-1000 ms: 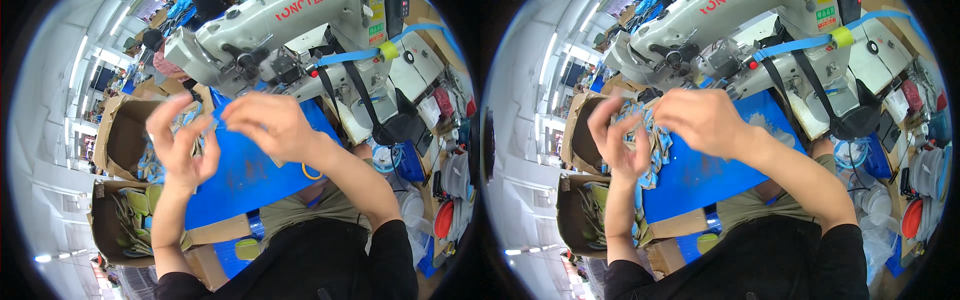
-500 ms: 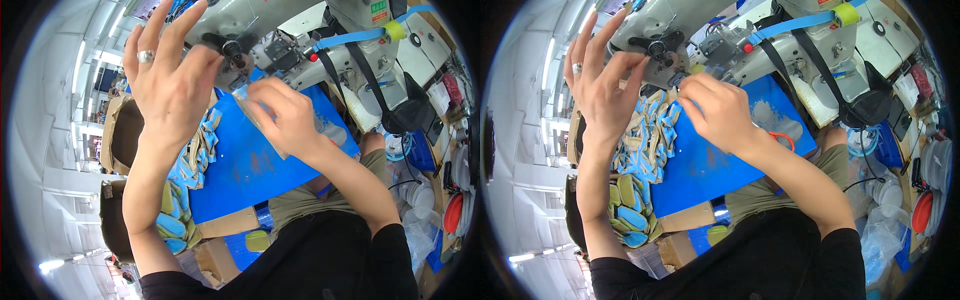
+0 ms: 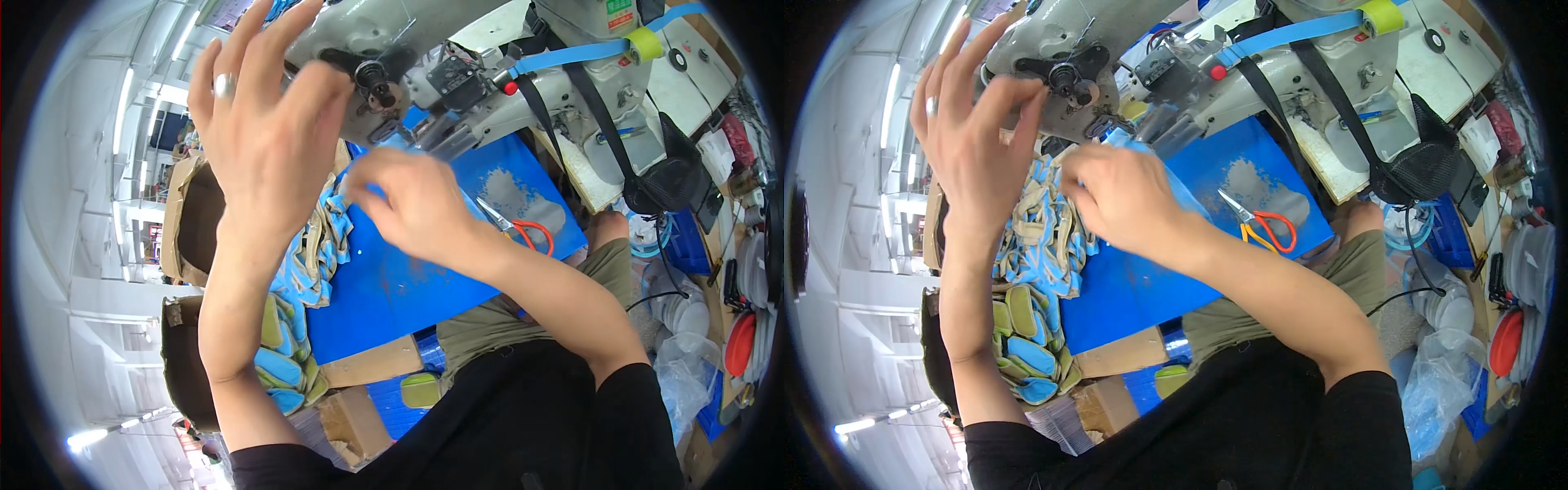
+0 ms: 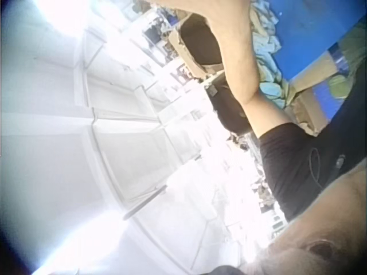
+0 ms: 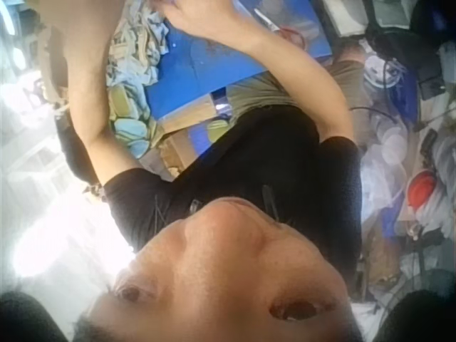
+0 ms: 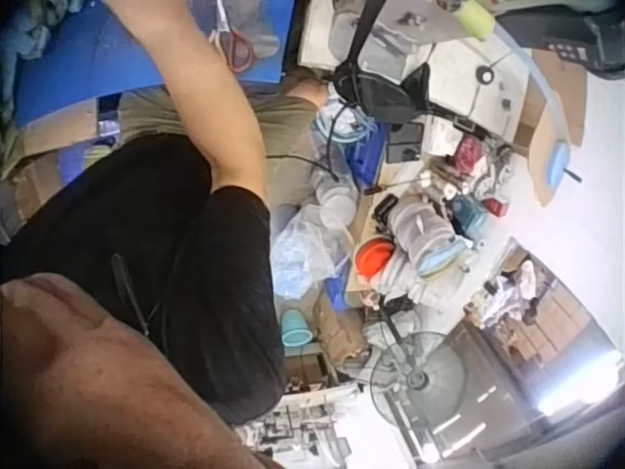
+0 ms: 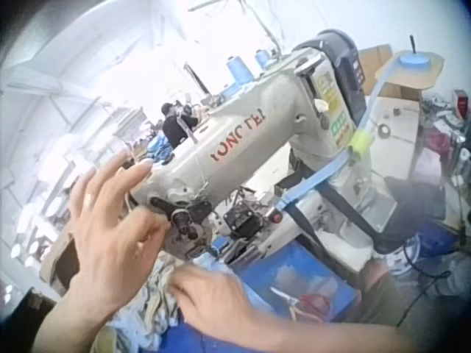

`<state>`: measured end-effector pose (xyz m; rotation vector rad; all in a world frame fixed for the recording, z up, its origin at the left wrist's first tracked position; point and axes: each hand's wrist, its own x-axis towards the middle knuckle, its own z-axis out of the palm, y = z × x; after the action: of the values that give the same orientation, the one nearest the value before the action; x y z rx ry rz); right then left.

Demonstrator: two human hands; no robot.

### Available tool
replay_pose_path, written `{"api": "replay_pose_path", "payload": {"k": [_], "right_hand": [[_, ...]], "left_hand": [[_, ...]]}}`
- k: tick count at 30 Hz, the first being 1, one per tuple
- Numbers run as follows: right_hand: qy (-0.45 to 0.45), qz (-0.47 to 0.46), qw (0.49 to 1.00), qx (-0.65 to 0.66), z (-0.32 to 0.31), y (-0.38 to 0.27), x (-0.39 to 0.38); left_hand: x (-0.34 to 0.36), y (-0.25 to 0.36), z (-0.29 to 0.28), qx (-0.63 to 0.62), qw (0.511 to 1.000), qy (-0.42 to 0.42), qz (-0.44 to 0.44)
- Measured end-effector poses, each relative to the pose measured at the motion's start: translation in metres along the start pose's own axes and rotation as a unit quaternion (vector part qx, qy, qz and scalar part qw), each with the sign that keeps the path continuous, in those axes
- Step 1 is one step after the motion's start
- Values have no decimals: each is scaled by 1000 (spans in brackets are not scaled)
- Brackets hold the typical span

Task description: The person aligns blue fabric with beige slipper soles and feeds them into a sewing machine to stitch the components together. They then use scissors to trim excess thread from the finished seams. The process is repeated for multiple units, with the person handling each slipper individually.

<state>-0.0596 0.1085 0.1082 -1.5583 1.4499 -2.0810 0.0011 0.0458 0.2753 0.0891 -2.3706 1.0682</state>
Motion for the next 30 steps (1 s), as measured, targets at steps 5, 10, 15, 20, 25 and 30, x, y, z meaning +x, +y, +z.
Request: {"api": "replay_pose_path", "payload": {"k": [5,10,15,20,25,30], "right_hand": [[-151,27,987,57,-58,-22,-69],[-15,-39,996,-77,-70,9,-39],[100,-100,981,-130,-57,47,-4],[93,-71,991,-58,-38,63,-1],[-49,36,998,32,-36,57,9],[-173,58,981,59,-46,33,-29]], "left_hand": [[-84,15,32,-92,994,43,34],[-80,2,62,-61,972,221,-40],[-56,-6,86,-58,957,281,-50],[-58,-10,91,-89,957,276,-22],[-61,-4,84,-76,964,252,-41],[-103,30,81,-155,965,209,-47]]}}
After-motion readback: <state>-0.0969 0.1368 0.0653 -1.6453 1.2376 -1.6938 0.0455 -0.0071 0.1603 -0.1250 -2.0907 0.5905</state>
